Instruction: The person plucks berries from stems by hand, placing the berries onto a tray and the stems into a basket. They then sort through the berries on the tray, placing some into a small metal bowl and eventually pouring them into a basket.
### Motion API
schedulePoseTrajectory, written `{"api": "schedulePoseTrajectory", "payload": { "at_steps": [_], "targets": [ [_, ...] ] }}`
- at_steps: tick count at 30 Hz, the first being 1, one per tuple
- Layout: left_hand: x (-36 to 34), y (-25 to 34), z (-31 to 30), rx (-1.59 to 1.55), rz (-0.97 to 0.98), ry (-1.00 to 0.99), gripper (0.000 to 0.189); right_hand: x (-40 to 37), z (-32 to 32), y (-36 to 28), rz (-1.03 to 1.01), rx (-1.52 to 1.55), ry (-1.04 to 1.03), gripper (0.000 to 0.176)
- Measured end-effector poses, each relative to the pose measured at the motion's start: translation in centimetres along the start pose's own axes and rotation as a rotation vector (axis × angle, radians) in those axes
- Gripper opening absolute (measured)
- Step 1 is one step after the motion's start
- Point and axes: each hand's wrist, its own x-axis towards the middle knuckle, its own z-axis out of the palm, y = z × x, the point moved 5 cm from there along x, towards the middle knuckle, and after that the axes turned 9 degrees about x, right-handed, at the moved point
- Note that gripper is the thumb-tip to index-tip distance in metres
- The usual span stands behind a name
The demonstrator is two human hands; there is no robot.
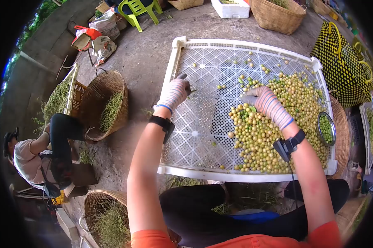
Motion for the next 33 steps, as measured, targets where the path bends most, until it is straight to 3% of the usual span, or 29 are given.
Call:
{"api": "schedulePoseTrajectory", "payload": {
  "at_steps": [1, 3, 5, 7, 9, 10, 11, 12, 14, 16, 18, 19, 20, 21, 23, 25, 26, 27, 29, 33],
  "targets": [
    [-0.6, 0.0, 1.2, 0.873, 0.2, -0.235, 0.016, -0.5, -0.4, -0.3, 0.051, -0.117, -0.037, 0.024],
    [-2.0, 2.4, 1.8, 1.093, 0.231, -0.225, 0.01, -1.0, -0.3, 0.1, -0.047, -0.461, -0.021, 0.021],
    [-1.6, 1.7, 3.3, 1.165, 0.074, -0.304, 0.01, -1.6, -0.3, 1.3, -0.05, -0.446, 0.006, 0.02],
    [-2.3, 1.9, 3.6, 1.167, 0.161, -0.206, 0.011, -1.6, -0.3, 2.9, -0.084, -0.355, 0.042, 0.019],
    [-2.4, 0.7, 3.1, 0.802, 0.153, -0.049, 0.006, -1.9, -0.4, 3.1, -0.096, -0.347, -0.001, 0.023],
    [-2.4, -0.2, 2.9, 0.439, 0.086, 0.018, 0.003, -2.1, -0.4, 3.7, 0.039, -0.214, -0.023, 0.024],
    [-2.6, 0.6, 3.0, 0.434, 0.091, 0.009, 0.003, -2.4, -0.4, 4.0, 0.173, -0.081, -0.043, 0.025],
    [-3.1, 2.0, 3.3, 0.269, 0.023, -0.117, 0.004, -3.2, -0.6, 2.8, 0.345, 0.076, -0.068, 0.024],
    [-5.5, 6.4, 3.3, -0.094, -0.025, -0.352, 0.011, -3.1, -0.7, 3.3, 0.35, 0.145, -0.109, 0.022],
    [-9.6, 12.5, 4.4, 0.018, 0.023, -0.676, 0.015, -3.3, -0.8, 3.5, 0.352, 0.145, -0.119, 0.022],
    [-14.9, 15.3, 7.0, -0.142, 0.313, -1.037, 0.022, -3.5, -0.4, 3.8, 0.28, 0.26, -0.124, 0.02],
    [-18.0, 18.5, 7.4, 0.001, 0.325, -1.173, 0.042, -3.9, -0.4, 3.8, 0.289, 0.259, -0.116, 0.02],
    [-20.6, 19.3, 8.9, -0.112, 0.319, -1.313, 0.055, -4.3, -0.4, 3.4, 0.276, 0.265, -0.132, 0.02],
    [-22.5, 19.7, 9.7, -0.183, 0.245, -1.408, 0.053, -4.9, -0.4, 3.0, 0.264, 0.272, -0.147, 0.019],
    [-22.9, 19.6, 10.5, -0.057, 0.323, -1.358, 0.048, -6.5, -0.7, 2.6, 0.29, 0.293, -0.156, 0.019],
    [-20.2, 18.3, 11.1, 0.257, 0.131, -1.073, 0.049, -7.8, -0.9, 1.6, 0.17, 0.26, -0.209, 0.018],
    [-18.8, 16.2, 12.2, 0.246, 0.133, -0.798, 0.048, -8.5, -1.1, 0.9, 0.118, 0.225, -0.211, 0.016],
    [-17.7, 17.1, 9.8, -0.03, -0.195, -0.66, 0.053, -9.3, -1.2, 0.2, 0.111, 0.224, -0.213, 0.015],
    [-16.3, 16.7, 11.2, -0.594, -0.224, -0.314, 0.05, -9.8, -0.6, 0.2, 0.094, 0.296, -0.205, 0.013],
    [-16.0, 16.7, 12.8, -0.966, -0.384, -0.534, 0.043, -9.4, 0.4, 0.8, -0.115, 0.359, -0.076, 0.011]
  ]
}}
